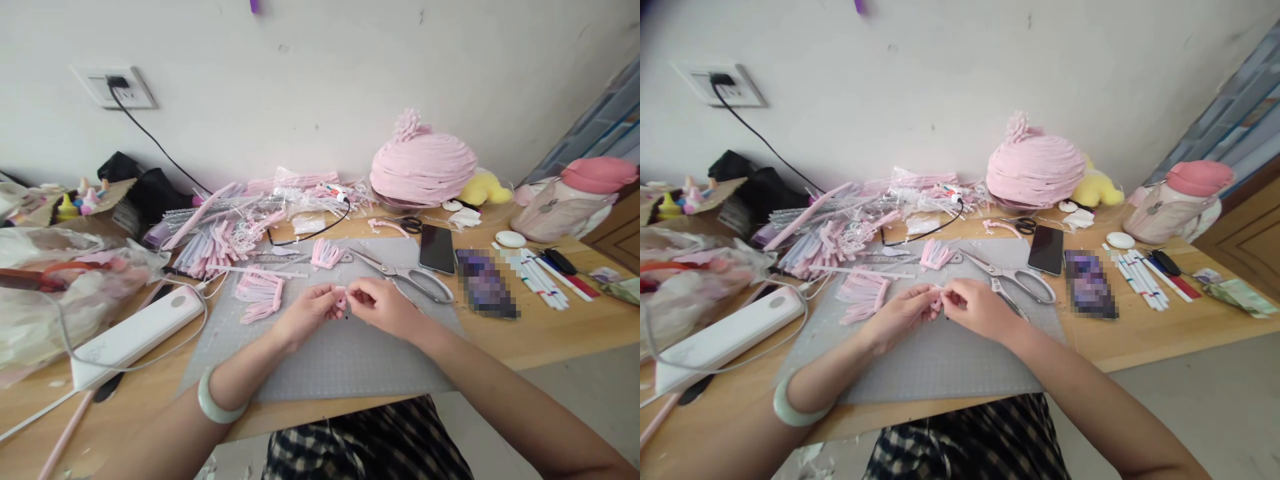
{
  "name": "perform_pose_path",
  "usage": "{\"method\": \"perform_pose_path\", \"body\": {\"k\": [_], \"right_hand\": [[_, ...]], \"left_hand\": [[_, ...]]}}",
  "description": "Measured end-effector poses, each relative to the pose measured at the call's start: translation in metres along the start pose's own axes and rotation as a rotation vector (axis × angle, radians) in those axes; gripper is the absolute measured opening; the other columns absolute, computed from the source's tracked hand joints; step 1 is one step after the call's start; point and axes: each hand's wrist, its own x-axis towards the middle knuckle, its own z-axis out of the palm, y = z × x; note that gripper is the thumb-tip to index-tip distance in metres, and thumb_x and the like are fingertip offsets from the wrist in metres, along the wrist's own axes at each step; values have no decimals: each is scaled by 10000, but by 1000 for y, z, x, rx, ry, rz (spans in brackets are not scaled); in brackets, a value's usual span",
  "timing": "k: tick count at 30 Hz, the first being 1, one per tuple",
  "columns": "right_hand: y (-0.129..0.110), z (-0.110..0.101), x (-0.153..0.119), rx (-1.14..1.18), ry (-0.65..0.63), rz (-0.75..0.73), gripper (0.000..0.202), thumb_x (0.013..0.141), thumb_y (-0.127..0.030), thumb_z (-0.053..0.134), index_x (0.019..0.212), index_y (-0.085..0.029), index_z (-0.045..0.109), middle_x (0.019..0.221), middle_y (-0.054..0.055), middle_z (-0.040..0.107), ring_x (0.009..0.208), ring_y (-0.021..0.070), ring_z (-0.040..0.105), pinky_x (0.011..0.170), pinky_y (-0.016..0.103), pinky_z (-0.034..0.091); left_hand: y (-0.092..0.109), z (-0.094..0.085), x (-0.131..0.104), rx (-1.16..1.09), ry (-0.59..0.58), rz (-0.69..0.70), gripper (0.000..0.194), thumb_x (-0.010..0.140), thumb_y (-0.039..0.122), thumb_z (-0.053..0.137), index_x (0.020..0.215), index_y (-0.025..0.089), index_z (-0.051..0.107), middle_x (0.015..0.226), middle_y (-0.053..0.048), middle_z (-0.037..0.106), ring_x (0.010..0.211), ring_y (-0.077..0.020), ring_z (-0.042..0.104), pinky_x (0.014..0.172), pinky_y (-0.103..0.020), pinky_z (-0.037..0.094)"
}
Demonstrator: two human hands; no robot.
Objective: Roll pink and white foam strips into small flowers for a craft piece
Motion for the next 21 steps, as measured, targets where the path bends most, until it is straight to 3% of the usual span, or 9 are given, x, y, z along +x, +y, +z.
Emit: {"method": "perform_pose_path", "body": {"k": [4, 7, 10, 13, 17, 21], "right_hand": [[-5, 0, 5, 755, -299, 574, 284, 820, -355, 429, 638, -144, 479, 543, -35, 456, 366, 15, 232, 354, 148, 207], [-5, -4, 9, 1096, -473, 754, 218, 806, -280, 463, 650, -128, 483, 491, -70, 398, 327, -8, 157, 317, 114, 159], [-3, -8, 11, 1261, -550, 810, 167, 780, -199, 458, 634, -122, 483, 463, -73, 383, 310, -8, 178, 305, 101, 173], [0, -8, 12, 1338, -527, 835, 155, 741, -168, 438, 606, -115, 490, 450, -63, 399, 307, -7, 192, 304, 96, 182], [2, -1, 11, 1228, -421, 843, 175, 661, -164, 423, 499, -121, 475, 372, -75, 330, 294, 1, 139, 292, 122, 137], [1, 7, 8, 1032, -264, 731, 174, 571, -179, 412, 399, -157, 399, 330, -80, 266, 298, 16, 124, 309, 163, 88]], "left_hand": [[4, -7, -1, 540, 30, 310, 227, 818, 380, 490, 761, 167, 544, 673, 15, 534, 638, -113, 463, 621, -226, 356], [8, -11, -2, 789, -6, 419, 208, 838, 355, 464, 789, 178, 562, 712, -2, 573, 660, -127, 483, 622, -228, 363], [10, -14, -3, 840, -19, 468, 197, 849, 341, 452, 815, 178, 557, 742, -16, 583, 679, -132, 501, 639, -230, 379], [9, -12, -4, 827, 13, 467, 201, 850, 345, 451, 814, 172, 547, 730, -12, 562, 677, -129, 495, 633, -226, 380], [7, -5, -6, 799, 25, 397, 214, 846, 353, 451, 780, 168, 539, 684, 9, 523, 640, -116, 461, 586, -214, 354], [5, 3, -8, 632, 5, 298, 244, 841, 377, 452, 745, 164, 525, 647, 24, 493, 618, -108, 440, 587, -219, 350]]}}
